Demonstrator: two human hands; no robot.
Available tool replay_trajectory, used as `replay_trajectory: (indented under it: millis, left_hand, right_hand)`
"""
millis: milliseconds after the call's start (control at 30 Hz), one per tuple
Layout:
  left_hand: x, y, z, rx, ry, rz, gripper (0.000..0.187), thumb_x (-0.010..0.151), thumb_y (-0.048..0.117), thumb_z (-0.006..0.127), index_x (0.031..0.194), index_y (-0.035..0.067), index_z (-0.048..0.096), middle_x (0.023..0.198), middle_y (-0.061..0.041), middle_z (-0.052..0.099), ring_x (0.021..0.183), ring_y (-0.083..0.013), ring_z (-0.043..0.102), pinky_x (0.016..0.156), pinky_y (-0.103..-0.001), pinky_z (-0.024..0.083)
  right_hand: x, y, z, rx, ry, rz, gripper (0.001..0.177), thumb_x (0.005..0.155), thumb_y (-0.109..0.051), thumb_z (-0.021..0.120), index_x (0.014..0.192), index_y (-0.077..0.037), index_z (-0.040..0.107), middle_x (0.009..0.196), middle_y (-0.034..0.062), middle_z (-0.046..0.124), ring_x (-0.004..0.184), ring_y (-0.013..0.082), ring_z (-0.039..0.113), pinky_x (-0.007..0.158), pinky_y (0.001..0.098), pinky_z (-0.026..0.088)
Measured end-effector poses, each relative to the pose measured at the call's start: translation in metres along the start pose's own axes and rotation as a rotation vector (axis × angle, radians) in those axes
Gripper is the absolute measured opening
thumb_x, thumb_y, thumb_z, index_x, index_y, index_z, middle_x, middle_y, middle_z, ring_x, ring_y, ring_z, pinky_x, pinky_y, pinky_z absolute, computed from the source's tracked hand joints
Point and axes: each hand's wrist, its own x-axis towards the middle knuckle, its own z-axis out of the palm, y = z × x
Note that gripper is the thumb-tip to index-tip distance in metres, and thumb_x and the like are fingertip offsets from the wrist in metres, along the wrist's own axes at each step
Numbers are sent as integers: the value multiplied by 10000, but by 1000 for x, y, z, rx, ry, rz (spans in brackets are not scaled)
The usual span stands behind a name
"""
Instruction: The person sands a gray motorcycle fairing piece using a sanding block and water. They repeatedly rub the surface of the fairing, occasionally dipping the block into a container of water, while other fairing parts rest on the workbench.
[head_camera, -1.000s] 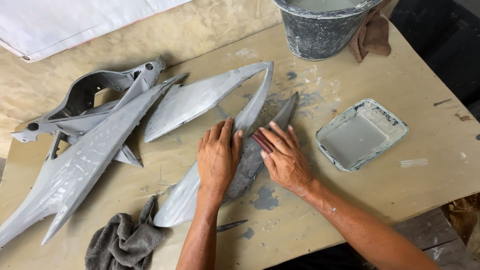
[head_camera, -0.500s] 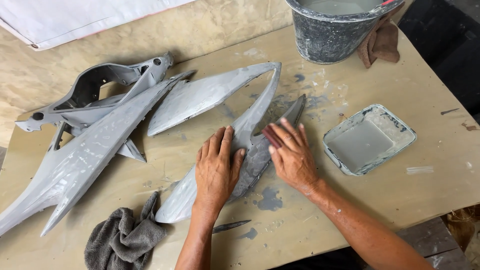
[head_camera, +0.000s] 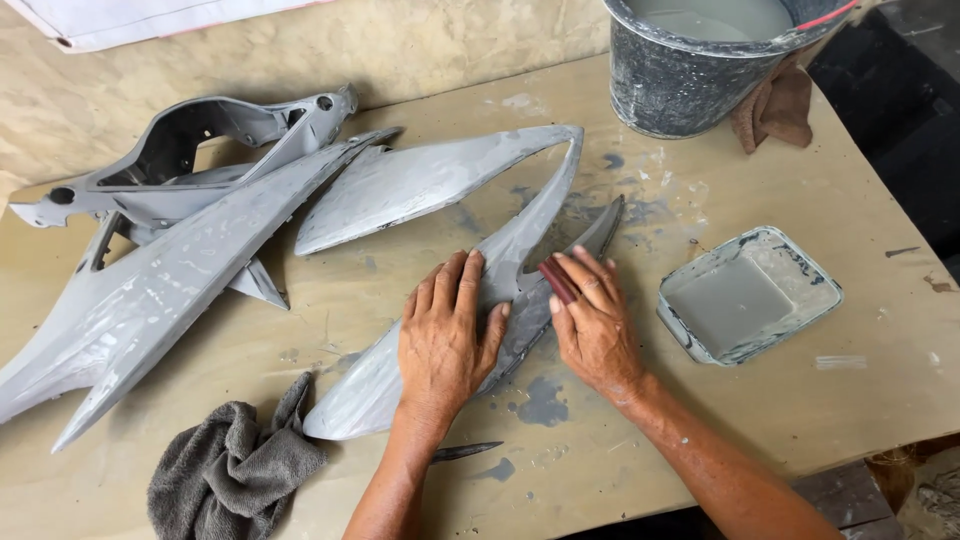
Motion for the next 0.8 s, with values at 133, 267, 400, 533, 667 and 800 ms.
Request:
replay_trajectory:
  millis: [133,267,400,533,667,800]
  left_hand:
    - [-1,-3,4,17,6,-4,628,960,478,607,1465,116,522,1348,-124,586,1268,-307,581,1063,-468,452]
    - [-1,-1,1,10,0,-6,619,962,457,601,1462,101,520,1342,-137,589,1270,-319,582,1066,-474,448]
    - [0,-2,2,3,-6,-5,613,965,449,596,1459,95,517,1344,-143,588,1276,-322,579,1068,-481,445]
    - [-1,-2,3,0,-10,-5,623,956,459,605,1458,101,517,1340,-139,588,1279,-315,577,1070,-477,444]
    - [-1,-1,2,-8,-1,0,606,965,440,600,1454,92,520,1335,-147,589,1276,-318,581,1069,-476,446]
    - [-1,-1,3,-14,2,-1,604,967,436,597,1454,88,518,1336,-151,588,1277,-321,580,1069,-480,444]
  right_hand:
    - [-6,-11,4,125,-47,-30,320,1049,-242,481,1192,-54,697,1478,77,566,1440,305,451,1212,527,240]
    - [1,-22,-2,101,27,-80,291,1042,-217,527,1205,-43,694,1413,90,603,1404,332,505,1201,519,255]
    - [9,-23,-2,132,42,-88,275,1041,-195,526,1179,-34,700,1367,95,617,1383,335,528,1192,524,275]
    - [5,-24,-3,127,31,-95,284,1044,-187,518,1213,-35,688,1372,97,610,1385,332,527,1193,533,266]
    - [8,-17,1,47,49,-97,263,1036,-174,536,1181,-29,701,1344,100,629,1377,331,531,1199,520,248]
    - [15,-10,-3,33,55,-50,257,1053,-194,531,1104,-25,717,1329,91,637,1373,336,531,1192,503,251]
